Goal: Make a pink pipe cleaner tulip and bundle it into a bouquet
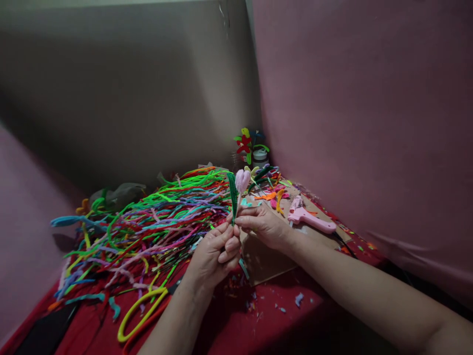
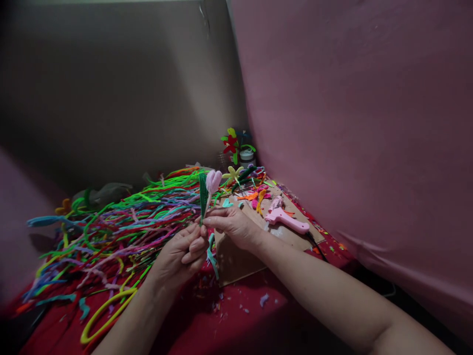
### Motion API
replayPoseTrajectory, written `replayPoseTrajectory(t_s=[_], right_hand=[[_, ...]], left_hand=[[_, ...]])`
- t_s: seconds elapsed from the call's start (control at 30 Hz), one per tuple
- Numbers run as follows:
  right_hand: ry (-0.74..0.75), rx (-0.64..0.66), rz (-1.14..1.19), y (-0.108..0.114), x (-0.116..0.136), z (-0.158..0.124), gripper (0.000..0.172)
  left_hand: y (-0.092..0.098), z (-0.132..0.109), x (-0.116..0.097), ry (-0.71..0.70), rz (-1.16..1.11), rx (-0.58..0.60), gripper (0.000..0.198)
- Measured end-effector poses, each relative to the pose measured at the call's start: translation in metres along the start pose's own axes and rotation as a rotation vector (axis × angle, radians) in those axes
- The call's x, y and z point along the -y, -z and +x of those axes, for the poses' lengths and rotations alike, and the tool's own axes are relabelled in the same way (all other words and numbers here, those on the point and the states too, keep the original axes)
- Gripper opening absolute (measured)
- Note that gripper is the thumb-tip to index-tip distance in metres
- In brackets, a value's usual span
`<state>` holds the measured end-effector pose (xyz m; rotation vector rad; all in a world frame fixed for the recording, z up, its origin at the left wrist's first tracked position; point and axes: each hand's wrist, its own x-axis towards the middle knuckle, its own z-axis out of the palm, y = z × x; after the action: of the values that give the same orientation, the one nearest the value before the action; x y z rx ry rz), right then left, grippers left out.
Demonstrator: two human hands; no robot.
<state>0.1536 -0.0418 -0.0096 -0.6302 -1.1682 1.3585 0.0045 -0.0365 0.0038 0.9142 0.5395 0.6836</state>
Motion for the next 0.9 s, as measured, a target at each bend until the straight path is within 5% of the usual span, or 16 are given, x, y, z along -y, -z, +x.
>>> replayPoseTrajectory(t_s=[0.13,0.33,0.47,0.73,0.9], right_hand=[[0.042,-0.023,0.05,-0.003,0.002,0.001,0.005],[0.108,-0.129,-0.011,-0.003,-0.002,0.001,0.007],[0.139,-0.153,-0.036,-0.002,-0.009,0.002,0.009],[0.075,-0.136,0.021,-0.005,-0.003,0.002,0.009],[0.04,-0.1,0.01,-0.006,0.007,-0.001,0.011]], left_hand=[[-0.003,0.0,0.003,-0.083,0.261,-0.104,0.02],[-0.003,0.001,0.015,-0.509,1.001,-0.434,0.015],[-0.001,0.001,0.017,-0.673,1.222,-0.48,0.012],[0.0,0.003,0.013,-0.368,0.665,-0.41,0.022],[-0.007,0.002,0.009,-0.304,0.406,-0.381,0.023]])
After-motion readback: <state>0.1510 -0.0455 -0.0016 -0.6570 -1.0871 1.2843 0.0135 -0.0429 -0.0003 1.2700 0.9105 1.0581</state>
